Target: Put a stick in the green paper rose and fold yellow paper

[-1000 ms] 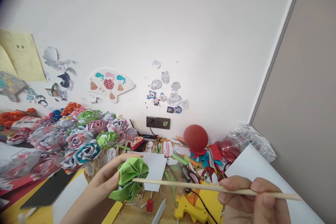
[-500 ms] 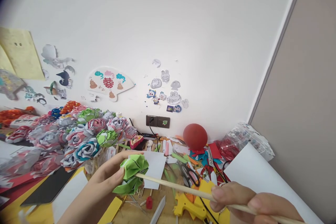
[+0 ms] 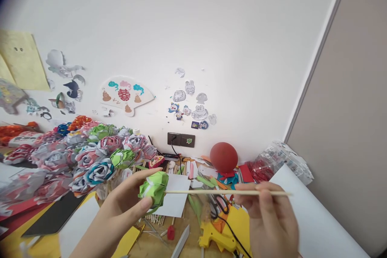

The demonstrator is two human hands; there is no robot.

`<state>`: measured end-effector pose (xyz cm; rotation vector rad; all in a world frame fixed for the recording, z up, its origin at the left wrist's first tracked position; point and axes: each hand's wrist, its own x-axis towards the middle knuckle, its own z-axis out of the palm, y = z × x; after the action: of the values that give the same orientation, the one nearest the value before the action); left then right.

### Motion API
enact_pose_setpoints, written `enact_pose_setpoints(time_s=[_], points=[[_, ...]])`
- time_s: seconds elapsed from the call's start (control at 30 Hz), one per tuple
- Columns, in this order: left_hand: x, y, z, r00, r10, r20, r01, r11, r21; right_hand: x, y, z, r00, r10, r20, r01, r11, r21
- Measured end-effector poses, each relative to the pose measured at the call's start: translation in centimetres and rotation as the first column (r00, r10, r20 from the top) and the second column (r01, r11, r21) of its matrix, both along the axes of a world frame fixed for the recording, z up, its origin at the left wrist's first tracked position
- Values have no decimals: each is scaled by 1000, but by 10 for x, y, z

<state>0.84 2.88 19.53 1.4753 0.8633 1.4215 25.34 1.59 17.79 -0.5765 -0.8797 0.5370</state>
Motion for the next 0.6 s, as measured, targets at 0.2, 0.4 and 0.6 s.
enact_pose_setpoints(time_s=[0.2,0.4,0.6], points=[[12,-12,-4,996,84,-36,-76,981,179,-5,46,-29,897,304,-322,-382,899,-214],[15,-15,-10,984,156,-84,-115,925,363,-24,60,-53,687,464,-560,-664,714,-222],[18,-19,-2,964,180,-193,-79,896,437,-53,60,-65,562,505,-655,-775,598,-204]])
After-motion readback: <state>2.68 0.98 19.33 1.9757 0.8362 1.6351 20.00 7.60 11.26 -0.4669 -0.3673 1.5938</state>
